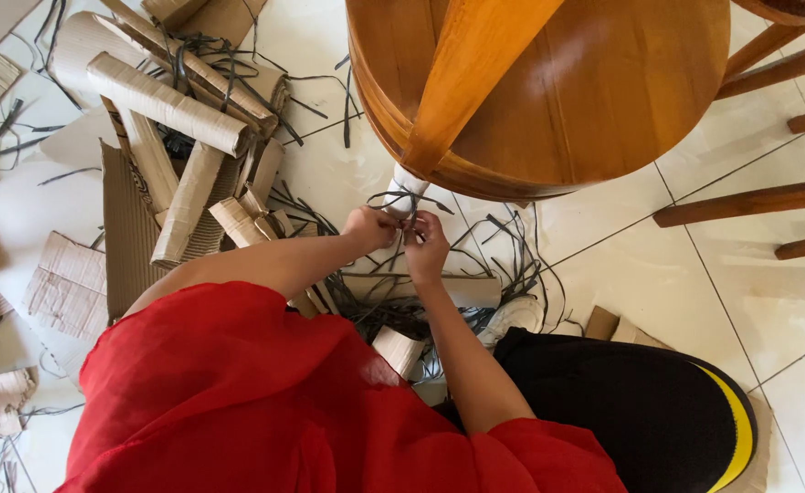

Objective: Wrapping a wooden chair leg with protective paper and securing it with plastic ties

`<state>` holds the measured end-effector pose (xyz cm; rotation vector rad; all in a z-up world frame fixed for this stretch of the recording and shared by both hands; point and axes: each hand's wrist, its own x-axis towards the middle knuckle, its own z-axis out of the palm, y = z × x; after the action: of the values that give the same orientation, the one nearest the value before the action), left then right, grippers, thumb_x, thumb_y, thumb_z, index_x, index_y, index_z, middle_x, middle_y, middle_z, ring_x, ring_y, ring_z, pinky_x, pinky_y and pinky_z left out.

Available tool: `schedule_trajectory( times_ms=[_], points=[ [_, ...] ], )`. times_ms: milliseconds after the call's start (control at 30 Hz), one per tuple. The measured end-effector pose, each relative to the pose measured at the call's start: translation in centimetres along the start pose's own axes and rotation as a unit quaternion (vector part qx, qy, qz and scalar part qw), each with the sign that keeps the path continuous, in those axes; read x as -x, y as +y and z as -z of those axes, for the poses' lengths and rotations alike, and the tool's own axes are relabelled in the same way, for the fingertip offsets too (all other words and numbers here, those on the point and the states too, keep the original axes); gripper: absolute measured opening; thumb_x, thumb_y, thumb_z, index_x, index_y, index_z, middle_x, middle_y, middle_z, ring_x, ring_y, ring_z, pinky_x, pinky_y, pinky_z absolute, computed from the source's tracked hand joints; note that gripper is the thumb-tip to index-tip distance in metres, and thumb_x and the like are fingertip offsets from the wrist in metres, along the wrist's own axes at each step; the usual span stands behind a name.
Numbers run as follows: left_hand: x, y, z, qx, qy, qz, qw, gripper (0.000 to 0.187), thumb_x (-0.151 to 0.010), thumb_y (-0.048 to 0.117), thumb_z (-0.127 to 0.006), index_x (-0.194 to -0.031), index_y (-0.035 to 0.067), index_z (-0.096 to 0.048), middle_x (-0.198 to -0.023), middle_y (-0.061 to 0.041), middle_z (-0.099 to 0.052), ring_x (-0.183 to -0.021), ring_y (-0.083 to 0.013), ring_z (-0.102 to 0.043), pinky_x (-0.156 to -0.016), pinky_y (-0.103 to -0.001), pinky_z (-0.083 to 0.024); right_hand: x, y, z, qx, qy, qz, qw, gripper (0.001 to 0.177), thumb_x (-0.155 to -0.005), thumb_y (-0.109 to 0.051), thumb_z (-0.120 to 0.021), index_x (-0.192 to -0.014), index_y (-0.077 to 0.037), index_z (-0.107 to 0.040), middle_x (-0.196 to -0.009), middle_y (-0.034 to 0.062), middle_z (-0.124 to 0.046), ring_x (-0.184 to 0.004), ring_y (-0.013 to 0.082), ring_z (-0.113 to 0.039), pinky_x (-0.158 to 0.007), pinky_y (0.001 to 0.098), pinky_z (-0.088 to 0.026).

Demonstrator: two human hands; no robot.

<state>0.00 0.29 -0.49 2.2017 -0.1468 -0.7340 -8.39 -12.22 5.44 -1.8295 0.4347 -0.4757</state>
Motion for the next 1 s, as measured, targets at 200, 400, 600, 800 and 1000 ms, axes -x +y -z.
schedule_trajectory(
  times_ms=[200,400,600,800,1000],
  points=[
    [-2.2,-2.2,-1.5,0.038,0.041,-0.007,0.998,0.018,-0.070,0.030,-0.085,-0.087,0.036,-0.082,-0.072,0.005,-0.076,-0.076,-0.0193,-0.076,-0.078,-0.035,-0.064,-0.5,1.5,-0.2,0.019,-0.019,0.037,0.999,0.042,-0.086,0.013,-0.071,-0.119,-0.013,-0.065,-0.087,0.0073,-0.079,-0.090,0.0264,-0.077,-0.090,0.0461,-0.058],
    [-0.1,-0.7,-1.3,0.094,0.056,0.026,0.994,0.018,-0.074,0.029,-0.082,-0.089,0.038,-0.081,-0.078,0.008,-0.078,-0.082,-0.0149,-0.076,-0.078,-0.033,-0.064,-2.0,4.5,0.3,-0.081,-0.089,-0.133,0.984,0.033,-0.088,0.004,-0.070,-0.118,-0.009,-0.065,-0.085,0.0044,-0.076,-0.074,0.0097,-0.063,-0.068,0.0247,-0.055],
    [1.5,-0.2,-1.7,0.160,0.037,0.048,0.985,0.040,-0.073,0.027,-0.080,-0.113,0.030,-0.077,-0.088,0.010,-0.080,-0.084,-0.0069,-0.076,-0.083,-0.024,-0.061,-2.8,6.4,-0.3,-0.119,-0.075,-0.213,0.967,0.044,-0.081,-0.007,-0.082,-0.122,-0.006,-0.067,-0.090,0.0085,-0.079,-0.080,0.0134,-0.069,-0.071,0.0281,-0.055],
    [0.9,0.1,-1.8,0.089,0.091,0.042,0.991,0.024,-0.078,0.037,-0.075,-0.101,0.033,-0.081,-0.091,0.002,-0.080,-0.093,-0.0226,-0.075,-0.088,-0.040,-0.061,-2.6,4.2,-0.2,-0.081,-0.046,-0.236,0.967,0.041,-0.081,-0.010,-0.083,-0.117,-0.006,-0.064,-0.088,0.0098,-0.078,-0.073,0.0137,-0.071,-0.062,0.0246,-0.058],
    [0.2,-0.7,-2.2,0.060,0.091,0.069,0.992,0.020,-0.077,0.039,-0.075,-0.096,0.036,-0.081,-0.092,0.003,-0.080,-0.096,-0.0250,-0.074,-0.091,-0.039,-0.061,-2.6,3.3,0.2,-0.061,-0.101,-0.205,0.972,0.036,-0.088,-0.003,-0.073,-0.123,-0.006,-0.063,-0.085,0.0101,-0.077,-0.072,0.0157,-0.071,-0.060,0.0228,-0.054]
  ],
)
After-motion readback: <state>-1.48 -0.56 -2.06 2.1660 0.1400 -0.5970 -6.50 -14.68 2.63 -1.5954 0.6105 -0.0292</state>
